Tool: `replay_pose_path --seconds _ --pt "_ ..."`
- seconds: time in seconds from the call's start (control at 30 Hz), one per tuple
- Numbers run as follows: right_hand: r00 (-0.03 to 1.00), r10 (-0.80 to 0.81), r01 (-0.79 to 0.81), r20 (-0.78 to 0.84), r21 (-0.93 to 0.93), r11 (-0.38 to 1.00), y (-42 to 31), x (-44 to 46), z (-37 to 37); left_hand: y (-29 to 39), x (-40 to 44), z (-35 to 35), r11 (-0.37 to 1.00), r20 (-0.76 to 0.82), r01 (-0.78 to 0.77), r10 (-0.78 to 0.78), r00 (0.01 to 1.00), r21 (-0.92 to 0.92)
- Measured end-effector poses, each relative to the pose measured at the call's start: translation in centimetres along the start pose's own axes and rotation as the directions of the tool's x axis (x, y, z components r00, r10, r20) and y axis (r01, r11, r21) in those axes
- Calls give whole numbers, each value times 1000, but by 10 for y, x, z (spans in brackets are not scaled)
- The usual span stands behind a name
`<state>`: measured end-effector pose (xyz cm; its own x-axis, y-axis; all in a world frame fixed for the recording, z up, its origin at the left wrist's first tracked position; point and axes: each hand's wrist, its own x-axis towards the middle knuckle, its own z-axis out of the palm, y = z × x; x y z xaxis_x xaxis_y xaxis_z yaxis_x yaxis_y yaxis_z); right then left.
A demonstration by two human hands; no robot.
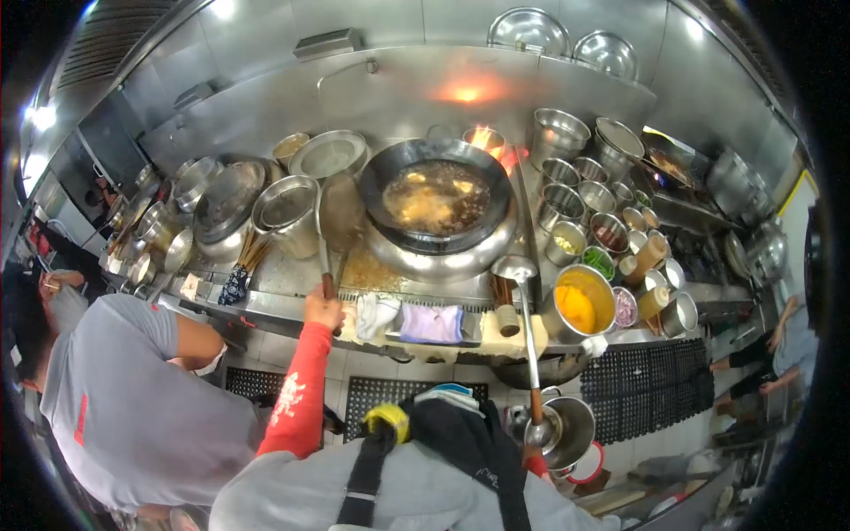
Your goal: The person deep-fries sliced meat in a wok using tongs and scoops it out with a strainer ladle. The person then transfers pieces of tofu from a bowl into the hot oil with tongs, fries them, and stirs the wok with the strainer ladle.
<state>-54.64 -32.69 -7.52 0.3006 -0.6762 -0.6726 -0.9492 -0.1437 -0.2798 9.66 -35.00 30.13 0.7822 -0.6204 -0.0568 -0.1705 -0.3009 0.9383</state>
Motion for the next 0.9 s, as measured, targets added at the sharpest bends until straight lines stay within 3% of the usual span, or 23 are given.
replay_pose_path --seconds 0.03,0.13,0.17,0.2,0.23,0.27,0.3,0.37,0.43,0.47,0.5,0.53,0.57,0.63,0.7,0.8,0.87,0.9 --pt "999 30 -29 -16 68 997 4 0 3 0 0 2 992 29 72 -69 997 -105" --pt "987 145 -118 -69 302 946 11 -4 6 6 -2 -11 962 -20 -52 48 999 -267" --pt "978 192 -147 -77 393 908 13 -7 9 17 -5 -16 961 -38 -72 64 997 -269" --pt "966 248 -184 -67 495 849 11 -12 12 45 -11 -26 977 -18 -146 145 989 -155" --pt "948 316 -231 -41 597 768 10 -18 17 57 -8 -31 950 2 -174 181 983 -260" --pt "927 376 -265 -10 691 672 8 -23 19 66 1 -37 969 72 -66 86 994 -238" --pt "903 429 -287 22 775 563 6 -24 19 77 7 -35 957 102 -69 101 990 -280" --pt "852 517 -284 84 903 321 8 -23 27 100 23 -26 974 144 -90 122 982 -206" --pt "856 508 -205 98 966 159 35 -8 59 108 51 -14 989 193 -63 88 977 -133" --pt "867 359 32 -345 759 651 58 -4 79 110 65 -7 994 219 -51 72 973 -96" --pt "819 -32 240 -573 290 926 69 -4 86 111 77 -1 997 240 -56 66 968 -46" --pt "601 -417 304 -682 -288 908 85 -2 96 111 88 6 998 262 -61 57 963 7" --pt "776 -305 236 -551 -195 952 74 -25 89 110 98 12 996 283 -66 46 958 61" --pt "922 -89 101 -376 14 995 60 -37 81 105 119 26 998 419 32 -52 906 54" --pt "957 12 18 -289 99 995 49 -44 74 110 125 33 985 537 168 -160 828 34" --pt "964 113 -63 -240 204 977 39 -47 65 113 124 37 894 574 439 -314 756 -89" --pt "953 185 -109 -239 300 948 35 -48 62 118 115 37 939 608 317 -176 775 -133" --pt "944 228 -133 -238 357 925 32 -46 60 122 119 37 979 630 199 -123 767 -50"
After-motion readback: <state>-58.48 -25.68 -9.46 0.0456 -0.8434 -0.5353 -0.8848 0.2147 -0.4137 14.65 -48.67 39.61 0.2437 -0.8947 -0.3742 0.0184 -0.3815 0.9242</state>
